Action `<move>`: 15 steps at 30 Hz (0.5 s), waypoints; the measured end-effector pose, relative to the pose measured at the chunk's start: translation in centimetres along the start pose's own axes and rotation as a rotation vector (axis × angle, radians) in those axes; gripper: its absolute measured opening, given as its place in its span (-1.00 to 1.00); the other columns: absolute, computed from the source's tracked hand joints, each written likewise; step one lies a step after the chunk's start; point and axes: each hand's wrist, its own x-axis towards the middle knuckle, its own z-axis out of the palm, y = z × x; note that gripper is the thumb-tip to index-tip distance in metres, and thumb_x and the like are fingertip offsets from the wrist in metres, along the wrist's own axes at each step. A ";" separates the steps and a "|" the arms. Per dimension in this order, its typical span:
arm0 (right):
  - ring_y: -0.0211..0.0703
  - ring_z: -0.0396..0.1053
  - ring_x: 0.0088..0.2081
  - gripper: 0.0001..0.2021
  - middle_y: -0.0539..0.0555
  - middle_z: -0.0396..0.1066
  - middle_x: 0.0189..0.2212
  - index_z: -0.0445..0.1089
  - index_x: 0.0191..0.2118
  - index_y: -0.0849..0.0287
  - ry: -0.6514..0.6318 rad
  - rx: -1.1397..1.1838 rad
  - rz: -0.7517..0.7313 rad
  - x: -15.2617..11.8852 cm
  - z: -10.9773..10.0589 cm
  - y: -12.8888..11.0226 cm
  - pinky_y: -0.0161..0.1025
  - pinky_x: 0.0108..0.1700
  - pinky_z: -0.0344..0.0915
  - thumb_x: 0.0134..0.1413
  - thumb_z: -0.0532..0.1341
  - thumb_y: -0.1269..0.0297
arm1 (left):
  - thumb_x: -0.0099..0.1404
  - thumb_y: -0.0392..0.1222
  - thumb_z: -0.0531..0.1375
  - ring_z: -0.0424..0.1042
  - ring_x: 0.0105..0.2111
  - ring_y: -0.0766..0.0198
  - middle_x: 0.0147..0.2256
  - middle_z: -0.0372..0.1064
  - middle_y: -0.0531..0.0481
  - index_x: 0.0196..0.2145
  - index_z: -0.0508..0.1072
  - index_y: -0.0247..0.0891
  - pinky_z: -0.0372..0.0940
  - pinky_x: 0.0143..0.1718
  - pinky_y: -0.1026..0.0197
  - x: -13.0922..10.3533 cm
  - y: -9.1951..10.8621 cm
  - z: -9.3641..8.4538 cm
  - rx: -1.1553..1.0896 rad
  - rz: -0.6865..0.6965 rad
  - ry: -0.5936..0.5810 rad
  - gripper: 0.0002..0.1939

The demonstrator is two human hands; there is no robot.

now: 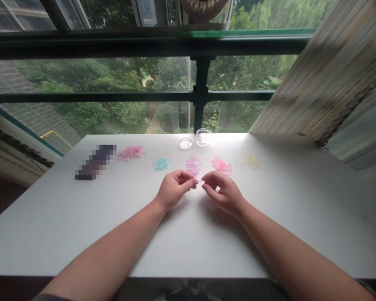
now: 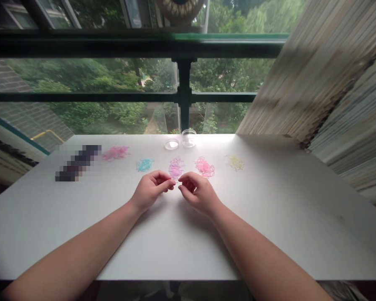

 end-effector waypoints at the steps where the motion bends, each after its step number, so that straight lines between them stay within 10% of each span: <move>1: -0.30 0.23 -0.50 -0.91 -0.02 0.26 -0.52 0.31 -0.28 0.15 -0.003 0.000 -0.002 0.0 0.0 0.0 -0.32 -0.46 0.24 0.05 0.15 0.32 | 0.04 -0.11 0.31 0.44 -0.48 0.29 -0.52 0.45 -0.03 -0.41 0.43 -0.33 0.28 -0.45 0.28 0.0 0.0 0.0 0.001 0.000 -0.003 -0.76; 15: -0.32 0.21 -0.53 -0.96 0.00 0.33 -0.51 0.32 -0.40 0.18 -0.058 -0.071 -0.045 0.1 -0.4 0.0 -0.34 -0.48 0.19 0.04 0.14 0.40 | 0.05 -0.14 0.31 0.42 -0.47 0.30 -0.49 0.43 -0.03 -0.39 0.41 -0.34 0.29 -0.42 0.28 -0.2 -0.4 0.0 0.016 0.020 -0.052 -0.77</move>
